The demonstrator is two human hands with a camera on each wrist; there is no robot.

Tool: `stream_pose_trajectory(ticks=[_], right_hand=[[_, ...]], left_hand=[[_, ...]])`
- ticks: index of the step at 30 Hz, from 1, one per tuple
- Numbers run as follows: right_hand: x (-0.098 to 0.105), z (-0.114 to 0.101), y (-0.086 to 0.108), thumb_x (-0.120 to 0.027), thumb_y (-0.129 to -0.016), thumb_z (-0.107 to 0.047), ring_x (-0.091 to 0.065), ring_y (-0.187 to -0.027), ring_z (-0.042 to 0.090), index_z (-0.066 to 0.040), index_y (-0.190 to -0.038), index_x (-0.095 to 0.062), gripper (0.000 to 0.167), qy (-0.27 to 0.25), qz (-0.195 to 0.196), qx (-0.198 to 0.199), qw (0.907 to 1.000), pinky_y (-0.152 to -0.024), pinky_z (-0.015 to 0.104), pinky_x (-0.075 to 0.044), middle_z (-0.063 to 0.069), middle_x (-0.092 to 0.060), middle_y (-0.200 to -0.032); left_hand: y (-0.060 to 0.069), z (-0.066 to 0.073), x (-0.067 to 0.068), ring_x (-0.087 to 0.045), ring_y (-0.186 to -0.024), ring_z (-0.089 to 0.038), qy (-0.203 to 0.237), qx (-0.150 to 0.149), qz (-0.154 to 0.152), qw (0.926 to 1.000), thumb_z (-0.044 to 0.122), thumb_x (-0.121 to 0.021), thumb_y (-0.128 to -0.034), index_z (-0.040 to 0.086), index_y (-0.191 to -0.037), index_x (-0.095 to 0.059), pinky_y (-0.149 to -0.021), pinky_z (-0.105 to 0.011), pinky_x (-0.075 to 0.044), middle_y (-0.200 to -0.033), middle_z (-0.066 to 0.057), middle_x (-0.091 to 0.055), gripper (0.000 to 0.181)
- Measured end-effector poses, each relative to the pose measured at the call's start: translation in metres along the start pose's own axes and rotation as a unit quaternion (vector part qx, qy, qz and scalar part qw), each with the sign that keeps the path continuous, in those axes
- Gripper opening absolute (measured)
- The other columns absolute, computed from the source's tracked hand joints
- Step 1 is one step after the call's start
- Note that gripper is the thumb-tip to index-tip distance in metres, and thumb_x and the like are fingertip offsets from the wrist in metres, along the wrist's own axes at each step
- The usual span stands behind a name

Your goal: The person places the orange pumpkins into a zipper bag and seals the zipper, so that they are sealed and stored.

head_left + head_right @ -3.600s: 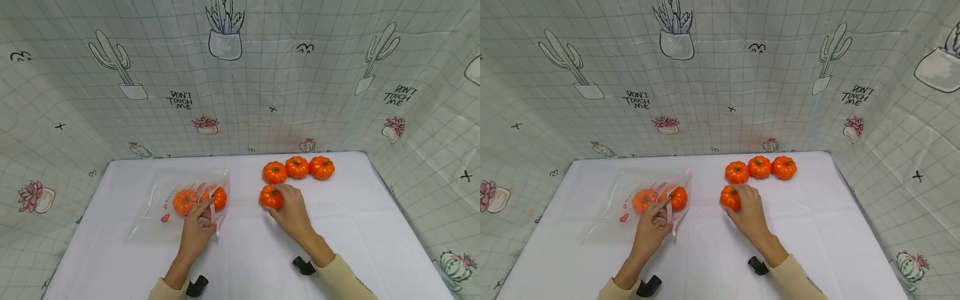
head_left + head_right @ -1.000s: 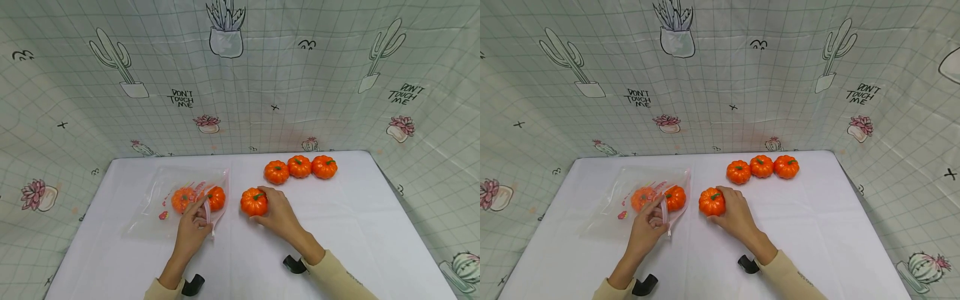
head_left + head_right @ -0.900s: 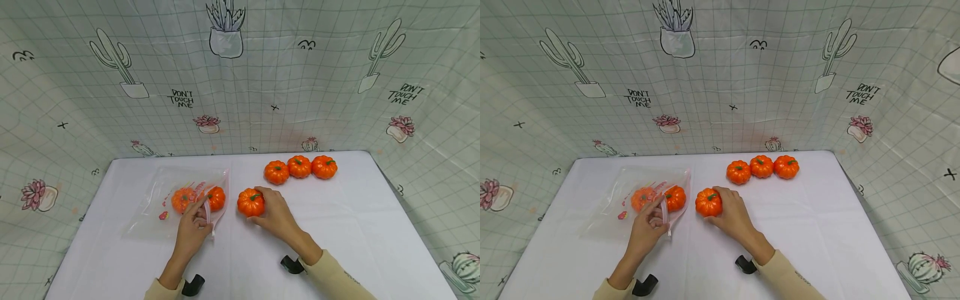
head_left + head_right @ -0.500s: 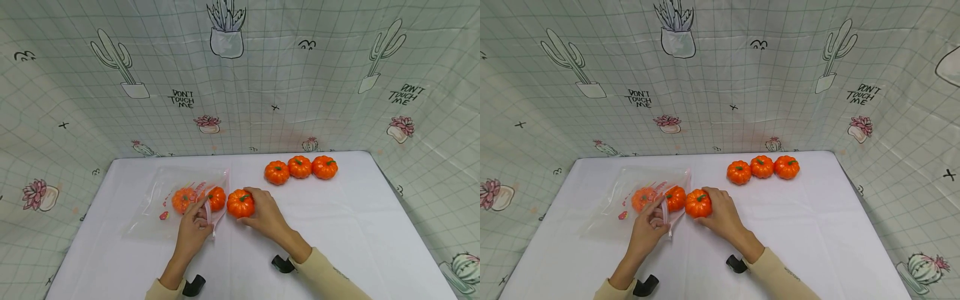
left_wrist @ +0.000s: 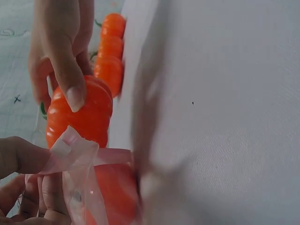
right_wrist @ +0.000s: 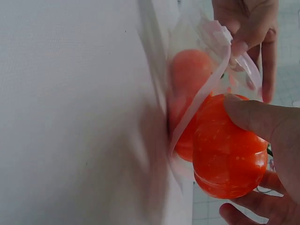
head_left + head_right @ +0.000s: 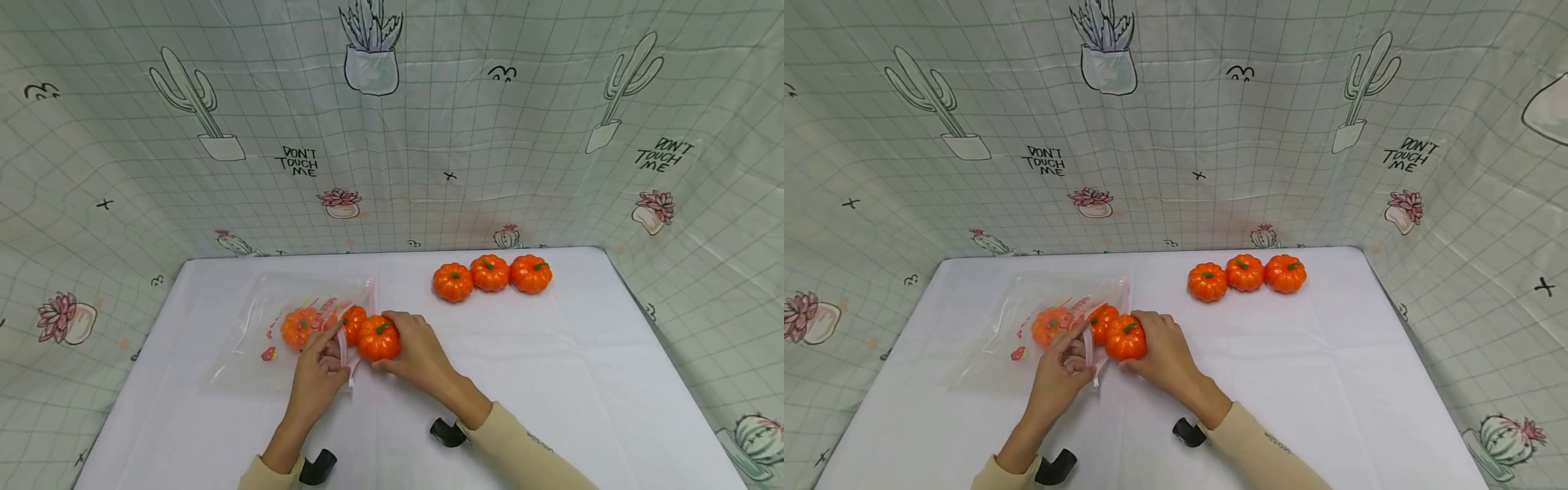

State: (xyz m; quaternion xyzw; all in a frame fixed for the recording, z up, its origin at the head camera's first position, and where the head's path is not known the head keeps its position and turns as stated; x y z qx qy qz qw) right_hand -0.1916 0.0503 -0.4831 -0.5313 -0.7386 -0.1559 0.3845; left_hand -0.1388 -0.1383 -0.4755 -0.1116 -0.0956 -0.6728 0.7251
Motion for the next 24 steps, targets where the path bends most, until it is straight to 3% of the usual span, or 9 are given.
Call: stream_pose_trajectory(ticks=[8,17,24], right_hand=[[-0.004,-0.007,-0.001,-0.097,-0.076,-0.023,-0.056,-0.123,0.036,-0.002,-0.144,-0.057,0.081,0.005,-0.015,0.005,0.9999,-0.105,0.053,-0.051,0.015,-0.064,-0.136],[-0.012,-0.016,-0.004,-0.095,-0.078,-0.025,-0.056,-0.124,0.036,-0.002,-0.144,-0.058,0.079,0.028,-0.025,0.028,0.9989,-0.105,0.053,-0.051,0.016,-0.064,-0.138],[-0.019,-0.018,-0.010,-0.094,-0.079,-0.025,-0.057,-0.121,0.035,-0.002,-0.143,-0.059,0.076,0.049,-0.029,0.031,0.9979,-0.100,0.050,-0.054,0.015,-0.065,-0.135]], left_hand=[[-0.002,-0.002,0.000,-0.054,-0.095,-0.024,-0.014,-0.019,-0.012,0.9996,-0.023,-0.071,-0.0808,-0.001,-0.149,-0.057,-0.076,-0.014,-0.055,-0.119,-0.015,-0.055,0.073],[0.000,0.002,-0.001,-0.054,-0.096,-0.023,-0.001,-0.038,-0.029,0.9989,-0.023,-0.070,-0.0812,-0.004,-0.148,-0.058,-0.075,-0.016,-0.055,-0.125,-0.016,-0.057,0.070],[0.001,0.002,-0.001,-0.054,-0.095,-0.022,-0.014,-0.040,-0.036,0.9984,-0.021,-0.073,-0.0807,-0.002,-0.146,-0.060,-0.072,-0.016,-0.054,-0.118,-0.013,-0.058,0.070]])
Point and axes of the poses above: each hand's wrist, its own y-axis away from the middle knuckle, its own x-axis out of the back of the hand, z = x × y, the point moved 4 cm from there along -y, towards the middle knuckle
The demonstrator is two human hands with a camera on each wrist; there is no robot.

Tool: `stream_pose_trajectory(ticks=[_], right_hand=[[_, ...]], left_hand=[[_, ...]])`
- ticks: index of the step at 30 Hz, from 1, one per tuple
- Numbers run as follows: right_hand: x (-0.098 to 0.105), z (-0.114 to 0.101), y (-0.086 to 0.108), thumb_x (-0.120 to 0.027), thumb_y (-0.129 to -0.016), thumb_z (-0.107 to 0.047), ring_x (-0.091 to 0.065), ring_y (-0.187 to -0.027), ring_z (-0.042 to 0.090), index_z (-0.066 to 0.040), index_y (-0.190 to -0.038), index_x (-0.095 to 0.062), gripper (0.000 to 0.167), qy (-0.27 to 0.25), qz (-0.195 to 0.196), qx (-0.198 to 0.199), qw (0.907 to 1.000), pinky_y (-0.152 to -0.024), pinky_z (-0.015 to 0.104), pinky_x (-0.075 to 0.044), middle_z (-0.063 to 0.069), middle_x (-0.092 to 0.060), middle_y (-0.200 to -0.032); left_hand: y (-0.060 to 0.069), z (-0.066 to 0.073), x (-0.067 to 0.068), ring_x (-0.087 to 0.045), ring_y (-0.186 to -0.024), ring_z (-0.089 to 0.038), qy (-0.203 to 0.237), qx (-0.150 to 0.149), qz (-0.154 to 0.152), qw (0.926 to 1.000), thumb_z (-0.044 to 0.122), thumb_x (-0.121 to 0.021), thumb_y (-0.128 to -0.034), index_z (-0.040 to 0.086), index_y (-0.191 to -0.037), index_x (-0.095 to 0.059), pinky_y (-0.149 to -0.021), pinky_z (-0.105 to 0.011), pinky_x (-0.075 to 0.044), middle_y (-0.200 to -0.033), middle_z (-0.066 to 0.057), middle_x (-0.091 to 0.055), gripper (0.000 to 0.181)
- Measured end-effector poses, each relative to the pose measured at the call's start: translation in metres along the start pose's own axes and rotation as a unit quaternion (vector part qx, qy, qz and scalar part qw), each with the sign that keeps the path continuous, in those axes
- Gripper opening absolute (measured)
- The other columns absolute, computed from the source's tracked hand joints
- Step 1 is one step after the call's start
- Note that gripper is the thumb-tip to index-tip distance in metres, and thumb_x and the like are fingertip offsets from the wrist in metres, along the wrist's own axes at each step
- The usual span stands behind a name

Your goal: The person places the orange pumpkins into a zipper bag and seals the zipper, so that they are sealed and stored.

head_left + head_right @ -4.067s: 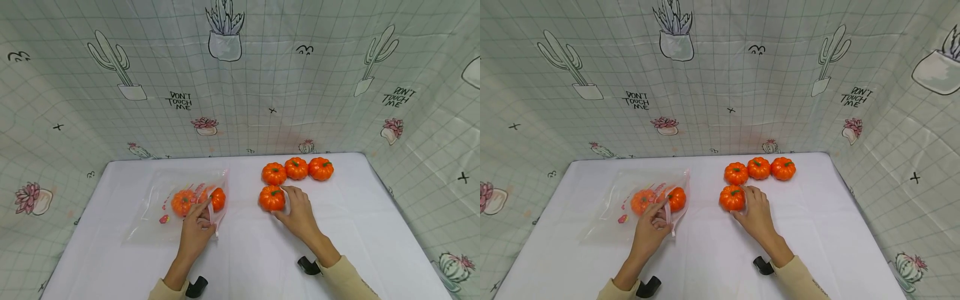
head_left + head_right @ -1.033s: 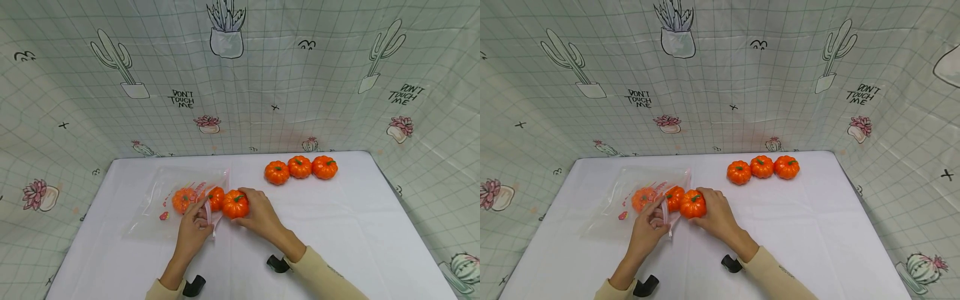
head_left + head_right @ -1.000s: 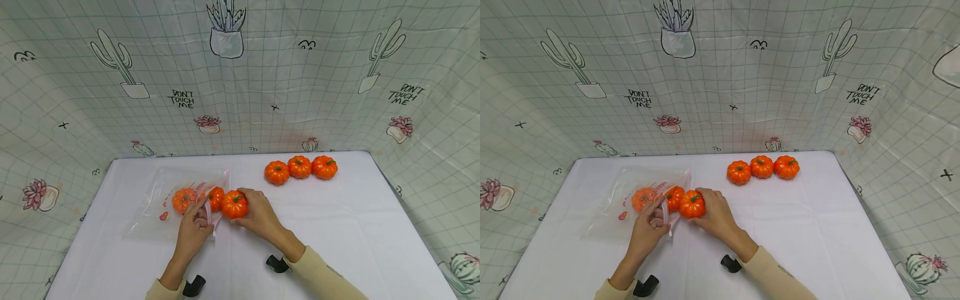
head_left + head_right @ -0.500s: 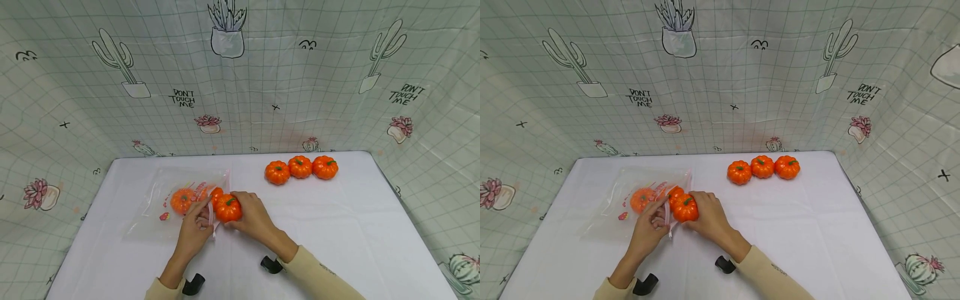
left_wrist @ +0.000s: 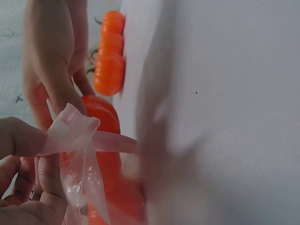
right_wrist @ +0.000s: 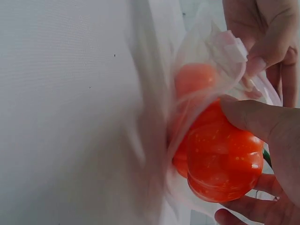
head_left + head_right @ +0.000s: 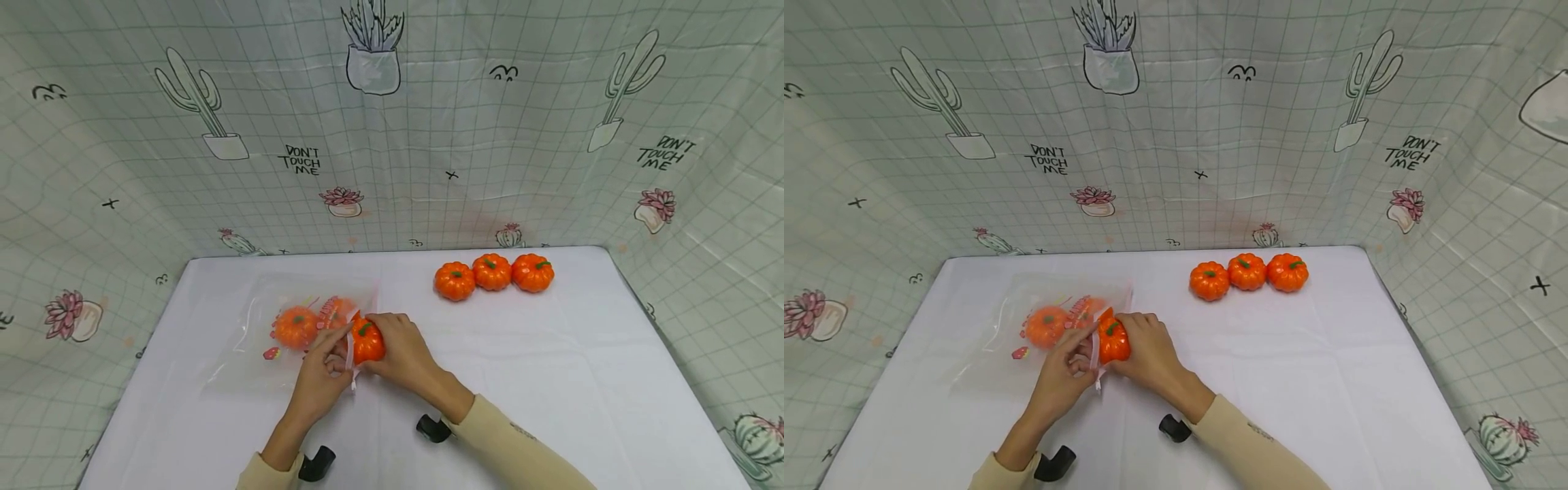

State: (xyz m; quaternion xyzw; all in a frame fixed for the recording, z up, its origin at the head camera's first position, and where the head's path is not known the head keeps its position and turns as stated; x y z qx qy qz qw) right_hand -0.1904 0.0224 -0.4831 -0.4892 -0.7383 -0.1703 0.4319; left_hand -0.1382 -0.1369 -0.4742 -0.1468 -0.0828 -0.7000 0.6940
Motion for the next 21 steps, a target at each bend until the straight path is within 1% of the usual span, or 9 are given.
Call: stream_pose_trajectory(ticks=[3,6,8,11,13,17,21], right_hand=[[-0.003,-0.001,-0.003,-0.094,-0.080,-0.028,-0.057,-0.123,0.035,-0.003,-0.144,-0.059,0.077,-0.001,-0.003,-0.009,0.9999,-0.099,0.050,-0.054,0.015,-0.065,-0.136],[-0.007,-0.001,-0.007,-0.094,-0.080,-0.030,-0.057,-0.123,0.035,-0.004,-0.143,-0.059,0.077,0.003,-0.004,-0.012,0.9999,-0.098,0.049,-0.055,0.015,-0.066,-0.135],[-0.009,-0.001,-0.009,-0.095,-0.079,-0.030,-0.057,-0.122,0.035,-0.003,-0.142,-0.059,0.077,0.010,-0.004,-0.009,0.9999,-0.098,0.048,-0.055,0.015,-0.066,-0.134],[-0.013,-0.002,-0.011,-0.094,-0.079,-0.030,-0.058,-0.121,0.036,-0.003,-0.139,-0.061,0.074,0.028,-0.001,0.003,0.9996,-0.099,0.048,-0.055,0.016,-0.066,-0.132],[-0.016,-0.002,-0.012,-0.094,-0.079,-0.031,-0.058,-0.119,0.036,-0.003,-0.135,-0.064,0.070,0.041,0.006,0.011,0.9991,-0.099,0.047,-0.054,0.016,-0.066,-0.128],[-0.021,-0.002,-0.015,-0.093,-0.079,-0.032,-0.058,-0.115,0.035,-0.004,-0.127,-0.067,0.061,0.058,0.026,0.023,0.9977,-0.097,0.046,-0.054,0.015,-0.065,-0.123],[-0.022,-0.001,-0.014,-0.093,-0.080,-0.035,-0.058,-0.116,0.035,-0.004,-0.127,-0.067,0.062,0.058,0.034,0.024,0.9974,-0.098,0.046,-0.054,0.015,-0.065,-0.123]], left_hand=[[0.001,0.000,0.001,-0.055,-0.095,-0.022,-0.003,0.001,-0.002,1.0000,-0.021,-0.074,-0.0805,-0.001,-0.146,-0.060,-0.072,-0.015,-0.054,-0.118,-0.013,-0.058,0.070],[0.002,0.000,0.001,-0.055,-0.094,-0.022,0.000,-0.006,-0.006,1.0000,-0.022,-0.072,-0.0800,-0.002,-0.145,-0.060,-0.072,-0.015,-0.054,-0.121,-0.013,-0.058,0.070],[0.003,0.001,0.001,-0.055,-0.095,-0.022,0.004,-0.007,-0.010,0.9999,-0.022,-0.072,-0.0798,-0.001,-0.145,-0.061,-0.072,-0.016,-0.055,-0.123,-0.013,-0.058,0.070],[0.003,0.000,0.000,-0.056,-0.095,-0.021,0.008,-0.001,-0.016,0.9998,-0.023,-0.072,-0.0799,0.001,-0.146,-0.061,-0.073,-0.016,-0.055,-0.122,-0.012,-0.058,0.071],[0.003,0.001,-0.001,-0.056,-0.095,-0.021,0.008,0.000,-0.020,0.9998,-0.023,-0.071,-0.0800,0.001,-0.146,-0.061,-0.074,-0.016,-0.056,-0.122,-0.011,-0.058,0.072],[0.004,0.002,-0.003,-0.057,-0.094,-0.020,0.004,-0.008,-0.025,0.9996,-0.024,-0.070,-0.0801,0.000,-0.147,-0.060,-0.074,-0.016,-0.056,-0.120,-0.011,-0.058,0.072],[0.004,0.003,-0.002,-0.058,-0.095,-0.021,-0.002,-0.012,-0.024,0.9996,-0.024,-0.070,-0.0803,0.000,-0.146,-0.061,-0.076,-0.016,-0.057,-0.121,-0.011,-0.058,0.071]])
Point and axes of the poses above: each hand's wrist, its own y-axis away from the middle knuckle, its own x-axis out of the back of the hand, z = x × y, the point moved 4 cm from there along -y, towards the middle knuckle
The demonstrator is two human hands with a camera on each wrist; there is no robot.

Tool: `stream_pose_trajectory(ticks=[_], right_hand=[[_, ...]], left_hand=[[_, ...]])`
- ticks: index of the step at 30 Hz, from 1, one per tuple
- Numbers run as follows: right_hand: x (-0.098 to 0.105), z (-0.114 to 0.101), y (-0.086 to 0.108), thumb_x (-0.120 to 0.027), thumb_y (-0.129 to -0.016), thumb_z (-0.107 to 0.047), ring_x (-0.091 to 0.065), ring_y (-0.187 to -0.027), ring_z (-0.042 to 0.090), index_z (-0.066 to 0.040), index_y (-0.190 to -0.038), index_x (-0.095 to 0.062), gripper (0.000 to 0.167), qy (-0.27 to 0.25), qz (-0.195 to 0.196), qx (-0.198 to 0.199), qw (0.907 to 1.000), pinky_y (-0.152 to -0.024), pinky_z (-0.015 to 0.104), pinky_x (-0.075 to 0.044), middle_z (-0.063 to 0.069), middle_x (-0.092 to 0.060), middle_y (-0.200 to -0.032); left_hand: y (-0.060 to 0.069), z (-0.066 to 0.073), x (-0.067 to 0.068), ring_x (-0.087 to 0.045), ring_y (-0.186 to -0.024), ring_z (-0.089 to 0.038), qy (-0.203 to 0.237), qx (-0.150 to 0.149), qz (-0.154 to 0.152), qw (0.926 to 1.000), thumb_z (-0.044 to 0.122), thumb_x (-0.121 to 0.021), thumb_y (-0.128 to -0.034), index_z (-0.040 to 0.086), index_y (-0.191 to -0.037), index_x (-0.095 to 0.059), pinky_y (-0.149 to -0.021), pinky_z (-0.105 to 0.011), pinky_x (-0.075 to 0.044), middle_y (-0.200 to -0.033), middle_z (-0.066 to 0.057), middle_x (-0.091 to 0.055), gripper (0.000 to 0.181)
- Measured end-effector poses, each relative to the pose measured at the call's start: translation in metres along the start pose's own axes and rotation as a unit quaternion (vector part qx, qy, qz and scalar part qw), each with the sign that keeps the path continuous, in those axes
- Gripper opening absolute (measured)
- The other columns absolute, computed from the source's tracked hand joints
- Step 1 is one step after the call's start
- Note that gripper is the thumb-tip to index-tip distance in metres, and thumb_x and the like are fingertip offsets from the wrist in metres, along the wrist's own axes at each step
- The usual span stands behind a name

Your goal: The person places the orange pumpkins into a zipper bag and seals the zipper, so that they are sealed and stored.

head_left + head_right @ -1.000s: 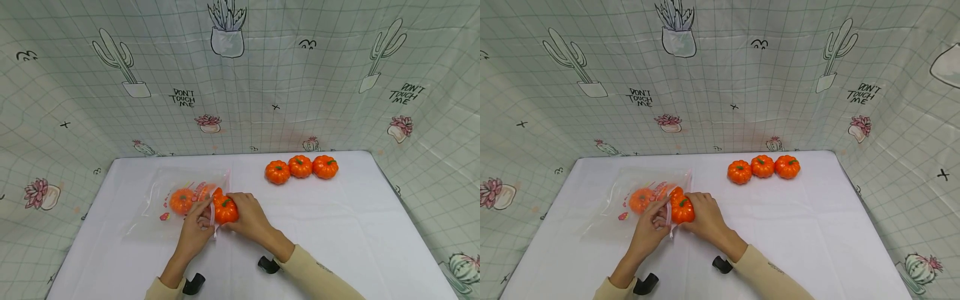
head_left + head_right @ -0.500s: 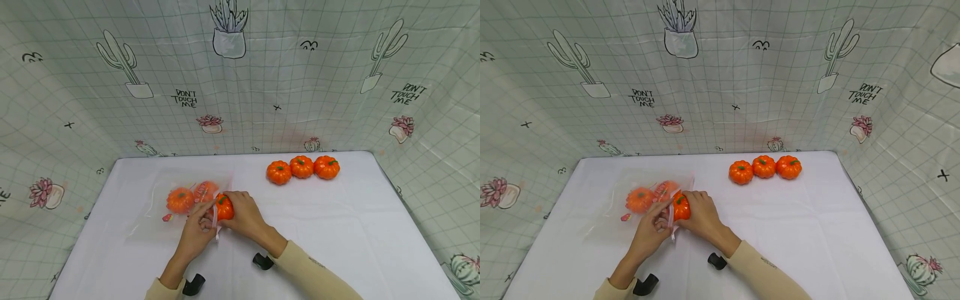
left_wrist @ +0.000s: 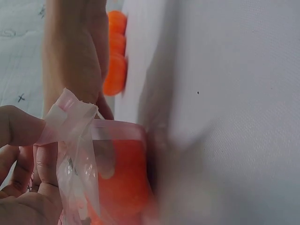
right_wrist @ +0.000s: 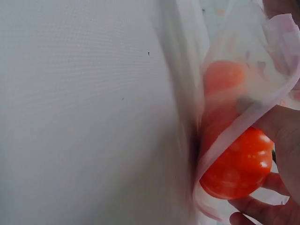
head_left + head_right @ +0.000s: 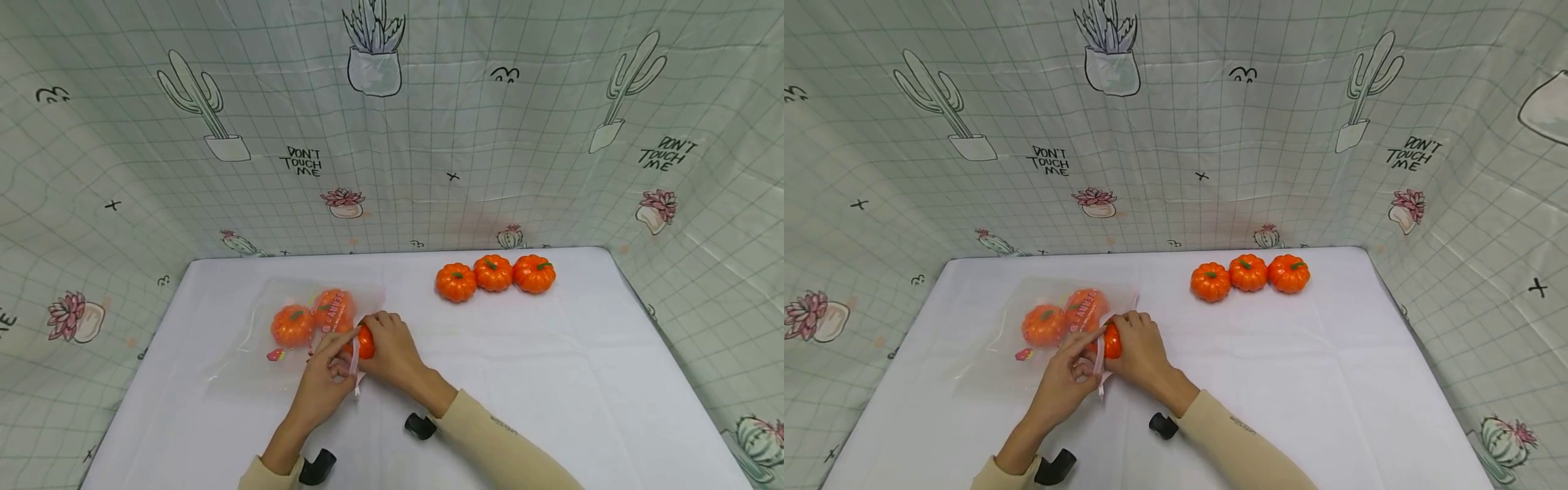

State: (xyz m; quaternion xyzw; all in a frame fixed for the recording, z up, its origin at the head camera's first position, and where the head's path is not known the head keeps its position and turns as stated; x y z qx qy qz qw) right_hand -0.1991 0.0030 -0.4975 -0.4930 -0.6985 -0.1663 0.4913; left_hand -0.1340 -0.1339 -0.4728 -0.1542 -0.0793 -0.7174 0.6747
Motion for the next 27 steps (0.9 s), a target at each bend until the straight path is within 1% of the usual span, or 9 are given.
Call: stream_pose_trajectory(ticks=[3,6,11,15,22,26,27], right_hand=[[0.003,0.001,0.002,-0.093,-0.080,-0.037,-0.059,-0.117,0.035,-0.004,-0.131,-0.067,0.066,-0.005,-0.006,-0.005,1.0000,-0.098,0.048,-0.053,0.015,-0.066,-0.125],[0.008,0.003,0.004,-0.093,-0.081,-0.037,-0.059,-0.119,0.036,-0.003,-0.136,-0.066,0.070,-0.021,-0.020,-0.012,0.9995,-0.100,0.050,-0.052,0.015,-0.066,-0.128],[0.013,0.006,0.004,-0.093,-0.082,-0.034,-0.059,-0.121,0.036,-0.004,-0.138,-0.066,0.069,-0.030,-0.035,-0.019,0.9988,-0.102,0.052,-0.051,0.014,-0.068,-0.131],[0.009,0.006,0.002,-0.094,-0.081,-0.031,-0.060,-0.119,0.036,-0.005,-0.134,-0.068,0.065,-0.032,-0.025,-0.016,0.9990,-0.100,0.051,-0.052,0.013,-0.069,-0.127],[-0.001,0.001,-0.005,-0.093,-0.081,-0.030,-0.061,-0.114,0.034,-0.005,-0.125,-0.071,0.055,-0.023,0.014,-0.008,0.9996,-0.099,0.048,-0.051,0.011,-0.071,-0.121],[-0.003,-0.001,-0.004,-0.091,-0.081,-0.026,-0.060,-0.113,0.033,-0.005,-0.124,-0.071,0.052,-0.028,0.018,-0.005,0.9994,-0.098,0.047,-0.051,0.010,-0.071,-0.122],[-0.002,-0.001,-0.003,-0.091,-0.081,-0.026,-0.060,-0.113,0.033,-0.005,-0.125,-0.070,0.053,-0.031,0.018,-0.005,0.9994,-0.098,0.047,-0.051,0.011,-0.071,-0.123]], left_hand=[[0.000,0.000,0.001,-0.058,-0.095,-0.022,-0.003,0.000,0.002,1.0000,-0.024,-0.071,-0.0803,0.000,-0.146,-0.061,-0.076,-0.016,-0.057,-0.121,-0.011,-0.058,0.071],[0.000,0.000,0.002,-0.058,-0.095,-0.022,-0.002,-0.004,0.003,1.0000,-0.025,-0.070,-0.0798,0.000,-0.146,-0.062,-0.076,-0.016,-0.057,-0.119,-0.011,-0.058,0.071],[0.000,-0.002,0.002,-0.058,-0.094,-0.021,0.001,-0.012,0.002,0.9999,-0.026,-0.068,-0.0792,-0.002,-0.146,-0.061,-0.075,-0.016,-0.057,-0.118,-0.011,-0.058,0.071],[0.000,-0.003,0.002,-0.057,-0.094,-0.020,0.005,-0.015,0.001,0.9999,-0.027,-0.066,-0.0792,-0.002,-0.146,-0.061,-0.075,-0.016,-0.056,-0.117,-0.011,-0.058,0.071],[-0.001,-0.001,0.004,-0.057,-0.093,-0.017,0.014,-0.019,0.003,0.9997,-0.026,-0.065,-0.0790,-0.004,-0.146,-0.060,-0.072,-0.016,-0.055,-0.120,-0.012,-0.059,0.070],[-0.001,-0.001,0.004,-0.056,-0.093,-0.017,0.021,-0.022,0.004,0.9995,-0.027,-0.064,-0.0786,-0.005,-0.146,-0.059,-0.071,-0.016,-0.054,-0.123,-0.014,-0.058,0.071],[-0.001,-0.002,0.004,-0.056,-0.093,-0.016,0.022,-0.022,0.003,0.9995,-0.027,-0.064,-0.0786,-0.005,-0.146,-0.059,-0.071,-0.016,-0.054,-0.126,-0.015,-0.058,0.071]])
Point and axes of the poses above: each hand's wrist, its own y-axis away from the middle knuckle, its own x-axis out of the back of the hand, z = x × y, the point moved 4 cm from there along -y, towards the middle knuckle
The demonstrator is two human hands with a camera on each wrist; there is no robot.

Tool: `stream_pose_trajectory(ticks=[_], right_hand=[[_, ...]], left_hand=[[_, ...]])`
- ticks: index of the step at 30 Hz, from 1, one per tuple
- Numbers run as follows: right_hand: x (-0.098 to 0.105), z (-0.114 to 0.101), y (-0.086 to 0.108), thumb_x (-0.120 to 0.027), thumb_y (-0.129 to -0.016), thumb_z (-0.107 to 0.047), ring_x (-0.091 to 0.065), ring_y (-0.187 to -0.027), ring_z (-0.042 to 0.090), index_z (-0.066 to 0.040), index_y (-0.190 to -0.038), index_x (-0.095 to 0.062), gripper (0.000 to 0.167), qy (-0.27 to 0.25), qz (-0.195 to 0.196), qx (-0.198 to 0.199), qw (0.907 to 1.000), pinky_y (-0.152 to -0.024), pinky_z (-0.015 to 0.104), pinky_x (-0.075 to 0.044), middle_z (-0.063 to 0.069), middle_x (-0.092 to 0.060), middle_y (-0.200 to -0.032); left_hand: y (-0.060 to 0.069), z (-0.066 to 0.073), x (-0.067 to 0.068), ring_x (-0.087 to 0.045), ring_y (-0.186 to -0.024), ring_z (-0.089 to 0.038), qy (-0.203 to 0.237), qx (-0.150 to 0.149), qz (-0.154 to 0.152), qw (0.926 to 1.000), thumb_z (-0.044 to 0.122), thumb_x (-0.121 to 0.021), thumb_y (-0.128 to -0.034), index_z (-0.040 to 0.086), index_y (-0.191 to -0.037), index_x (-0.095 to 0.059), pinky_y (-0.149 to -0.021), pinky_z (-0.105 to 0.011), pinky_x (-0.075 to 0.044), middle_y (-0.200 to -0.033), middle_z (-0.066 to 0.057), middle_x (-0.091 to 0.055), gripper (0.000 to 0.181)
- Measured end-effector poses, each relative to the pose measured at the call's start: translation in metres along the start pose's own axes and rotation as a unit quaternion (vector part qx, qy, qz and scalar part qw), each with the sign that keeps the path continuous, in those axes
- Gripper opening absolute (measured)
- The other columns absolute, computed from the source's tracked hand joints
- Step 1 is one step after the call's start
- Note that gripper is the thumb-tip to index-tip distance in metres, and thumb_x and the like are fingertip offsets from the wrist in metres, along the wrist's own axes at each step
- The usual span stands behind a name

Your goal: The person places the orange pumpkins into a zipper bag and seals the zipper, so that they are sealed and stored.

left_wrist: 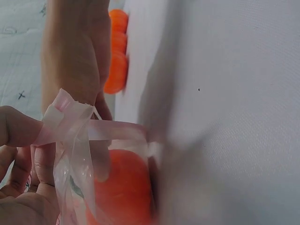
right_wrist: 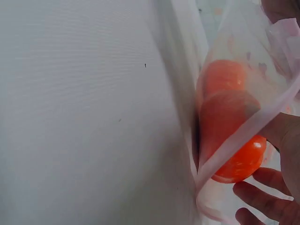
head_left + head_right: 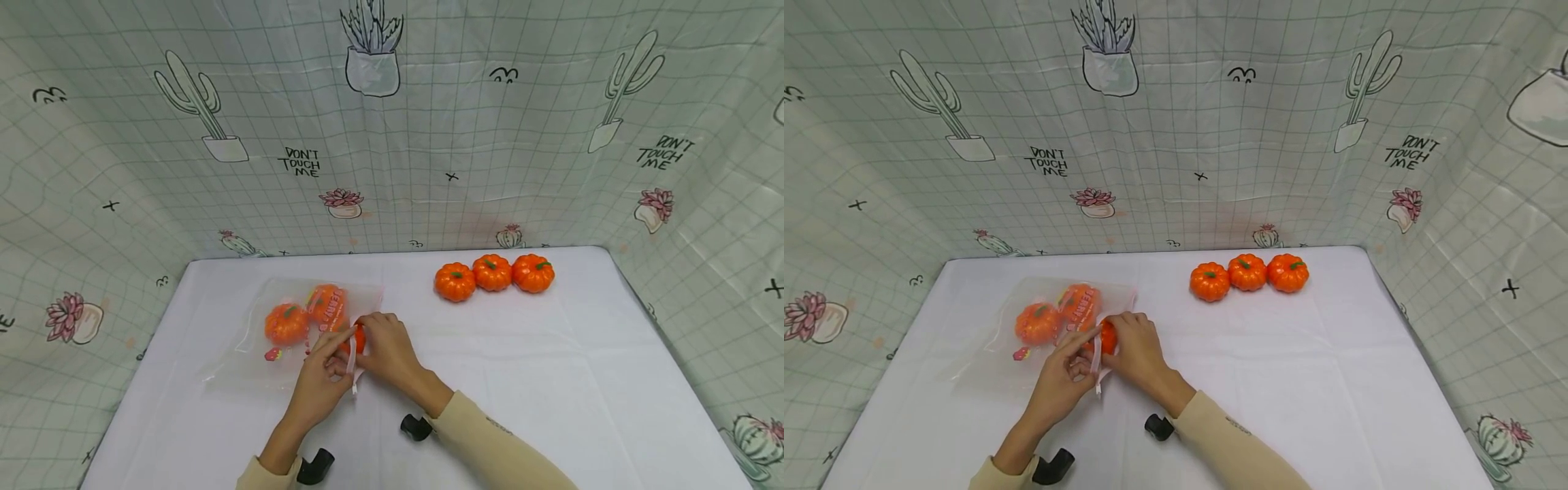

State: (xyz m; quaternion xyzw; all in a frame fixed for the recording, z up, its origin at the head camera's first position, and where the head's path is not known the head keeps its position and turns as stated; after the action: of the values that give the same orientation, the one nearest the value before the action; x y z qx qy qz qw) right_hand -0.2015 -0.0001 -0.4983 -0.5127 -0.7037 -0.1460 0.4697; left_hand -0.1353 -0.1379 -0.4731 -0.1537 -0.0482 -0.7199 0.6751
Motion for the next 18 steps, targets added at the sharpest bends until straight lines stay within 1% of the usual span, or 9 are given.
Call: stream_pose_trajectory(ticks=[3,6,9,12,16,18], right_hand=[[0.005,0.003,0.004,-0.092,-0.082,-0.026,-0.060,-0.117,0.034,-0.005,-0.130,-0.069,0.058,-0.013,-0.001,-0.007,0.9999,-0.101,0.049,-0.050,0.011,-0.070,-0.127],[0.017,0.011,0.008,-0.093,-0.082,-0.027,-0.059,-0.121,0.036,-0.005,-0.133,-0.067,0.062,-0.026,0.008,-0.024,0.9994,-0.105,0.051,-0.049,0.012,-0.069,-0.129],[0.030,0.020,0.012,-0.093,-0.082,-0.028,-0.058,-0.124,0.037,-0.005,-0.135,-0.067,0.063,-0.029,0.017,-0.041,0.9986,-0.107,0.053,-0.047,0.013,-0.068,-0.132],[0.043,0.031,0.014,-0.093,-0.082,-0.029,-0.057,-0.125,0.038,-0.006,-0.136,-0.067,0.064,-0.030,0.025,-0.059,0.9975,-0.109,0.055,-0.046,0.014,-0.068,-0.134],[0.059,0.048,0.018,-0.093,-0.082,-0.026,-0.057,-0.127,0.038,-0.004,-0.137,-0.066,0.064,-0.032,0.042,-0.079,0.9954,-0.112,0.057,-0.044,0.015,-0.067,-0.135],[0.066,0.058,0.020,-0.092,-0.083,-0.025,-0.057,-0.128,0.039,-0.004,-0.137,-0.065,0.065,-0.030,0.050,-0.089,0.9944,-0.112,0.058,-0.043,0.016,-0.067,-0.136]], left_hand=[[0.000,-0.001,0.001,-0.056,-0.093,-0.016,0.007,-0.003,-0.001,1.0000,-0.028,-0.063,-0.0785,-0.006,-0.146,-0.058,-0.073,-0.015,-0.054,-0.142,-0.021,-0.055,0.071],[0.000,0.001,0.000,-0.055,-0.094,-0.015,0.007,-0.003,-0.003,1.0000,-0.028,-0.063,-0.0785,-0.006,-0.147,-0.057,-0.074,-0.015,-0.053,-0.156,-0.023,-0.047,0.072],[-0.001,0.002,0.000,-0.055,-0.095,-0.016,-0.002,0.001,0.001,1.0000,-0.027,-0.063,-0.0783,-0.005,-0.147,-0.058,-0.074,-0.016,-0.053,-0.156,-0.022,-0.048,0.073],[-0.002,0.001,0.000,-0.056,-0.095,-0.018,-0.009,0.007,0.007,0.9999,-0.027,-0.064,-0.0781,-0.003,-0.148,-0.059,-0.074,-0.017,-0.053,-0.151,-0.020,-0.051,0.074],[-0.004,-0.001,0.001,-0.056,-0.095,-0.020,-0.019,0.007,0.011,0.9997,-0.025,-0.063,-0.0781,-0.002,-0.148,-0.059,-0.073,-0.017,-0.053,-0.150,-0.019,-0.053,0.074],[-0.006,-0.003,0.003,-0.056,-0.096,-0.020,-0.022,0.009,0.011,0.9997,-0.025,-0.062,-0.0780,-0.002,-0.148,-0.058,-0.074,-0.017,-0.053,-0.151,-0.018,-0.053,0.074]])
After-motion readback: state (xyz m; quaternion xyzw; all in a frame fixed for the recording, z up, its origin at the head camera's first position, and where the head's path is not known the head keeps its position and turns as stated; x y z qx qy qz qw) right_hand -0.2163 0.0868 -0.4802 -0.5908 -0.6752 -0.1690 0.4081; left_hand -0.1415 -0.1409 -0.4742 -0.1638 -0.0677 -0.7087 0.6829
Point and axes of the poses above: each hand's wrist, its own y-axis away from the middle knuckle, its own x-axis out of the back of the hand, z = x × y, the point moved 4 cm from there along -y, towards the middle knuckle
